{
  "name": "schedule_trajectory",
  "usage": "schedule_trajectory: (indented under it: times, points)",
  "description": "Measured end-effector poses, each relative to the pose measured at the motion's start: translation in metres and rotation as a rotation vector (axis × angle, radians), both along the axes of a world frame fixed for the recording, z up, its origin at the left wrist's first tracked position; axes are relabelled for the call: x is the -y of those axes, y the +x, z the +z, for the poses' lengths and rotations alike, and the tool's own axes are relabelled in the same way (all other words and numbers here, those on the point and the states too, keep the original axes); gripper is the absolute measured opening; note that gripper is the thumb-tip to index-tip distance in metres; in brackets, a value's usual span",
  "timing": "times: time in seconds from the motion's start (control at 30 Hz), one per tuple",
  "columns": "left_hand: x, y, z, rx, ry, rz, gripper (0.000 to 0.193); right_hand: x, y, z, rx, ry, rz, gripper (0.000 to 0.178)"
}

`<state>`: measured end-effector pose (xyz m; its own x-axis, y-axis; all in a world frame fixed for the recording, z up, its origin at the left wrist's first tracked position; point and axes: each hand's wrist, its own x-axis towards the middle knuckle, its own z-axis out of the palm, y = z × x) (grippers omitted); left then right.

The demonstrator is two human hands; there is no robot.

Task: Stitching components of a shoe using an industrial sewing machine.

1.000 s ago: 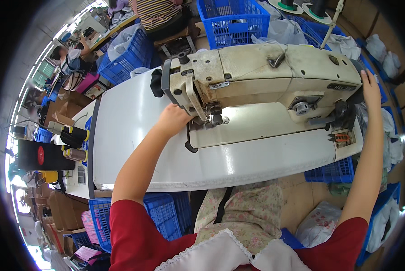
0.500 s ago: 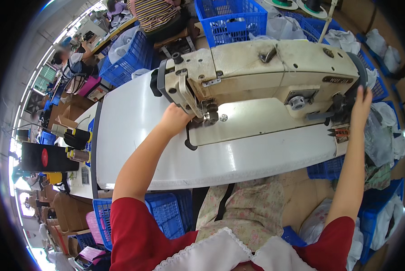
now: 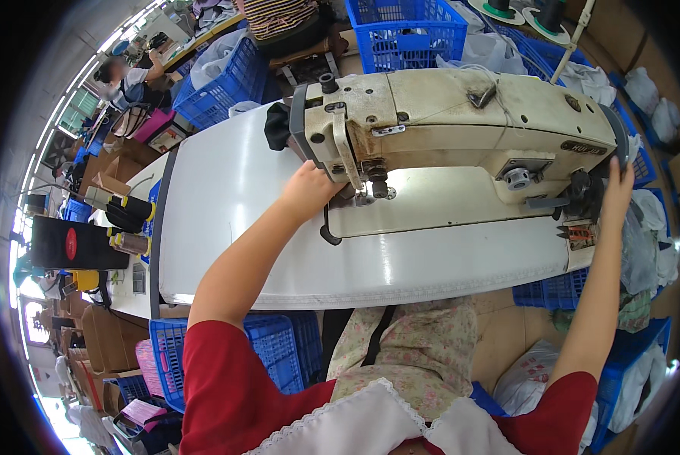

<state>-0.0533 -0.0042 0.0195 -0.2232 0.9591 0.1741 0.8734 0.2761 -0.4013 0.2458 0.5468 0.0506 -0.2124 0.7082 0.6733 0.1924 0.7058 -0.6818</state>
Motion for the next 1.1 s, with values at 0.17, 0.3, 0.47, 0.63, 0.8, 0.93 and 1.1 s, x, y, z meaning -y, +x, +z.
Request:
schedule_trajectory:
  times: [0.17,0.3,0.47,0.63,0.8,0.93,1.1]
  points:
    - [0.000,0.001,0.002,-0.136,0.054,-0.058,0.035,0.000,0.004,0.019,0.189,-0.071,-0.048,0.050]
    - [0.000,0.000,0.001,-0.086,-0.037,0.006,0.036,0.005,0.007,-0.023,0.121,-0.117,-0.083,0.050]
    - [0.001,-0.004,-0.005,-0.106,0.066,-0.051,0.035,-0.008,0.008,-0.019,0.102,-0.112,-0.050,0.052]
    - [-0.001,-0.004,-0.003,-0.086,-0.068,0.008,0.033,-0.019,0.009,0.025,0.389,-0.052,-0.128,0.052]
    - [-0.001,0.021,0.008,-0.086,-0.177,0.105,0.031,-0.035,0.027,0.036,0.285,-0.052,-0.016,0.053]
    - [0.017,0.053,0.011,-0.196,-0.293,0.297,0.045,-0.041,0.061,0.030,0.181,-0.079,0.058,0.060]
    - [0.027,0.060,0.009,-0.279,-0.154,0.272,0.046,-0.007,0.092,0.026,0.209,-0.079,0.075,0.045]
